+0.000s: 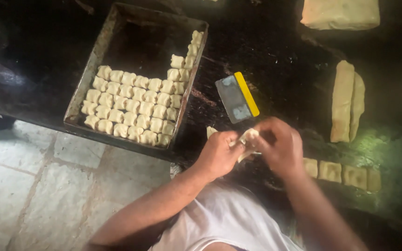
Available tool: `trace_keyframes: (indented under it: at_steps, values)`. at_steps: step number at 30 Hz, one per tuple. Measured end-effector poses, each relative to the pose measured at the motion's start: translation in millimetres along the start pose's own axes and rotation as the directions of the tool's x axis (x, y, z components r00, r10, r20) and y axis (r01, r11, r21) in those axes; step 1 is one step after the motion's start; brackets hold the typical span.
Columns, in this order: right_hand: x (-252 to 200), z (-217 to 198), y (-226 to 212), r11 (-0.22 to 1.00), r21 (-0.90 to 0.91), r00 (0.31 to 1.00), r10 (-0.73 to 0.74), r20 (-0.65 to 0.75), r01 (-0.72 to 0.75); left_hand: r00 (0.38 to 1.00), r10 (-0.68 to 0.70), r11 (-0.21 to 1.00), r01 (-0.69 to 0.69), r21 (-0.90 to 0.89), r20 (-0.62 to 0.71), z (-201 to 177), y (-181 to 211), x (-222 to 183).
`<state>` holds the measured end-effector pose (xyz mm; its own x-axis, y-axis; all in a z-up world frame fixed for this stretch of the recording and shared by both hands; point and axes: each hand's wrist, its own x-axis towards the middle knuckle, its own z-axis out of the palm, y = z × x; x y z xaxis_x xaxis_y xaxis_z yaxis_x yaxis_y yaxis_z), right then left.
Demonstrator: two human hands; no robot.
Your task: The person cuts strips of dough into small pieces using a dough scraper, folds and shapes each piece by hand, and places the shaped dough pieces onto a metal tray, filling the tray row by row.
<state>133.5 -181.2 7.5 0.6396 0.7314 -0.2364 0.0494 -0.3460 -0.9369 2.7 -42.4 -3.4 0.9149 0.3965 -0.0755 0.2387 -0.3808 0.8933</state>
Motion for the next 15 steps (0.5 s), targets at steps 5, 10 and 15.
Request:
trace_keyframes:
  at_steps: [5,10,15]
  values:
    - [-18,17,13,0.511,-0.595,0.584,-0.807,-0.084,0.621,0.988,-0.124,0.748,0.151,-0.647,0.088,-8,9,3]
    - [-19,7,21,0.428,-0.661,0.538,-0.842,-0.043,0.616,0.898,-0.312,0.493,0.433,-0.755,0.312,-10,7,2]
    - [-15,-22,14,0.785,-0.303,0.834,-0.548,0.069,0.541,0.981,0.152,0.964,-0.173,-0.201,-0.117,-12,21,-7]
